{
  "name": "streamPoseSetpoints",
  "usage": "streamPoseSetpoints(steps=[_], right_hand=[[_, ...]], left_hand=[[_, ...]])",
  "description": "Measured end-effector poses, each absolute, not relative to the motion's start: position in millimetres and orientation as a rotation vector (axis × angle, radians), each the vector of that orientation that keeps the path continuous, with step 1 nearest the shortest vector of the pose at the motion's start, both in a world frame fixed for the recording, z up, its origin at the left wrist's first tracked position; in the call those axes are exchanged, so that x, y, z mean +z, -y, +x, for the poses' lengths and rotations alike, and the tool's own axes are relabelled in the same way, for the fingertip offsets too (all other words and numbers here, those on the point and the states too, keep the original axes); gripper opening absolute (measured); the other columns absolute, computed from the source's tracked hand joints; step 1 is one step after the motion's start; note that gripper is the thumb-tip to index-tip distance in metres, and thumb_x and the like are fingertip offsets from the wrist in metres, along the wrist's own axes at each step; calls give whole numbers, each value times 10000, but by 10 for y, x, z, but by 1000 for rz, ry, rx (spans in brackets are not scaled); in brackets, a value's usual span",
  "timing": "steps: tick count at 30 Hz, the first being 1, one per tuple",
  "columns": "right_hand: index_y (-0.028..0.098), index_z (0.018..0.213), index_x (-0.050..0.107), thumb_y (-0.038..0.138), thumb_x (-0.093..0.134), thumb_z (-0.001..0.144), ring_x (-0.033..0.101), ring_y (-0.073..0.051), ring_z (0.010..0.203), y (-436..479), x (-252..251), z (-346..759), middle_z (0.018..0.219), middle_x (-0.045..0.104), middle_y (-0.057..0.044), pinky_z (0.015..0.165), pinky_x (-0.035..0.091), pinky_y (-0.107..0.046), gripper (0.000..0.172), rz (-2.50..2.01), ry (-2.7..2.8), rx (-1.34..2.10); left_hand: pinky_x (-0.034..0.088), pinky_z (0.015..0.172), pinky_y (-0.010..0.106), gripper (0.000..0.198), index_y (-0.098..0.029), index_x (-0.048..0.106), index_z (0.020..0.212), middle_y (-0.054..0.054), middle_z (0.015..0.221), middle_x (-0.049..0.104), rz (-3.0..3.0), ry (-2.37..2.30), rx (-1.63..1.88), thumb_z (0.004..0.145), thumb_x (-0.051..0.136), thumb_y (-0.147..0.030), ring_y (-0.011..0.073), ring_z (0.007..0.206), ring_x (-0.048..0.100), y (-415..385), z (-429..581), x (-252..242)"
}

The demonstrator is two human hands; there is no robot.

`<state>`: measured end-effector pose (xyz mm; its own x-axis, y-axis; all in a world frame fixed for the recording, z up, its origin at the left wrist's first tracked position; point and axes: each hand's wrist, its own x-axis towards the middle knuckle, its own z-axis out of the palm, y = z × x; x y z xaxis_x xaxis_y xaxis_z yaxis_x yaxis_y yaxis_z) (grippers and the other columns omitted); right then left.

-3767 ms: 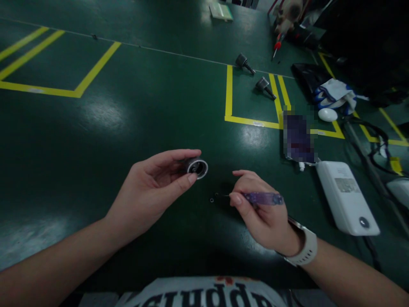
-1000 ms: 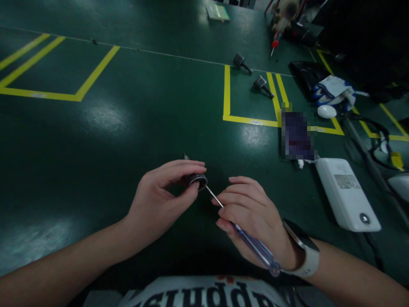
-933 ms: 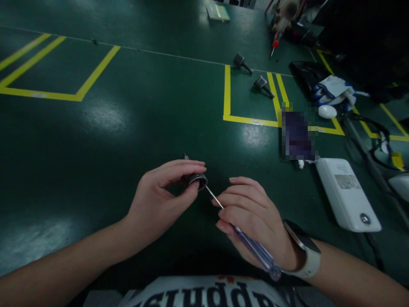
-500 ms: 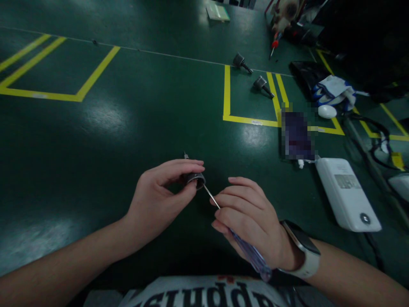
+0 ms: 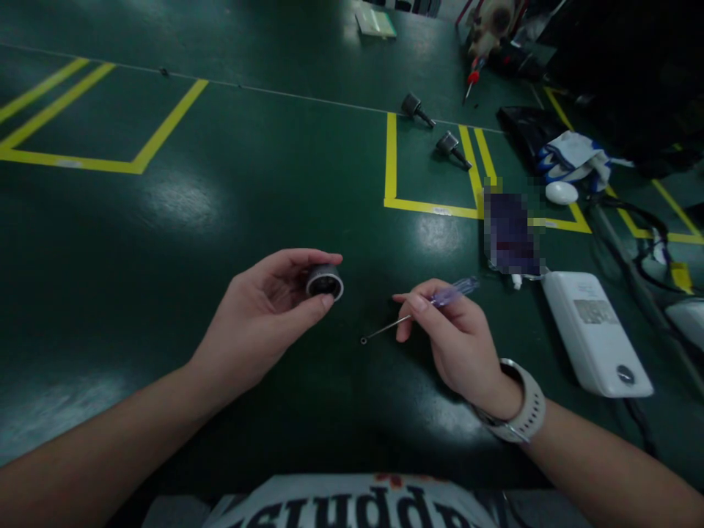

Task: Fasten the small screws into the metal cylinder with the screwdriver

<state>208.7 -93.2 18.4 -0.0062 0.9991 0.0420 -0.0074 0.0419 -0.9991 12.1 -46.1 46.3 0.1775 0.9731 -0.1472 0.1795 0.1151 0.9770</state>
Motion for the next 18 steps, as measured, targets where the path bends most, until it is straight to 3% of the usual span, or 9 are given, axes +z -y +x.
streamPoseSetpoints(steps=[7, 13, 18], right_hand=[[193, 759, 552, 291, 523, 886, 552, -110, 569, 887, 185, 2097, 572, 561, 41, 710, 494, -295, 163, -1256, 1346, 1205], [183, 726, 562, 235, 504, 889, 554, -126, 656, 967, 277, 2089, 630, 557, 16, 856, 453, -364, 180, -1254, 1661, 968], [177, 772, 572, 182, 538, 859, 540, -127, 669, 998, 268, 2050, 673, 570, 12, 914, 424, -396, 93, -1124, 1801, 894]], left_hand=[[551, 848, 311, 398, -186, 654, 1040, 67, 1080, 682, 1135, -1161, 899, 653, 741, -154, 207, 958, 656, 437, 105, 450], [563, 807, 279, 347, -187, 641, 979, 58, 1051, 687, 1046, -1134, 1002, 652, 753, -159, 201, 945, 659, 438, 135, 474], [573, 794, 319, 261, -184, 635, 948, 40, 977, 691, 965, -1114, 1078, 700, 716, -203, 221, 933, 666, 446, 164, 531]])
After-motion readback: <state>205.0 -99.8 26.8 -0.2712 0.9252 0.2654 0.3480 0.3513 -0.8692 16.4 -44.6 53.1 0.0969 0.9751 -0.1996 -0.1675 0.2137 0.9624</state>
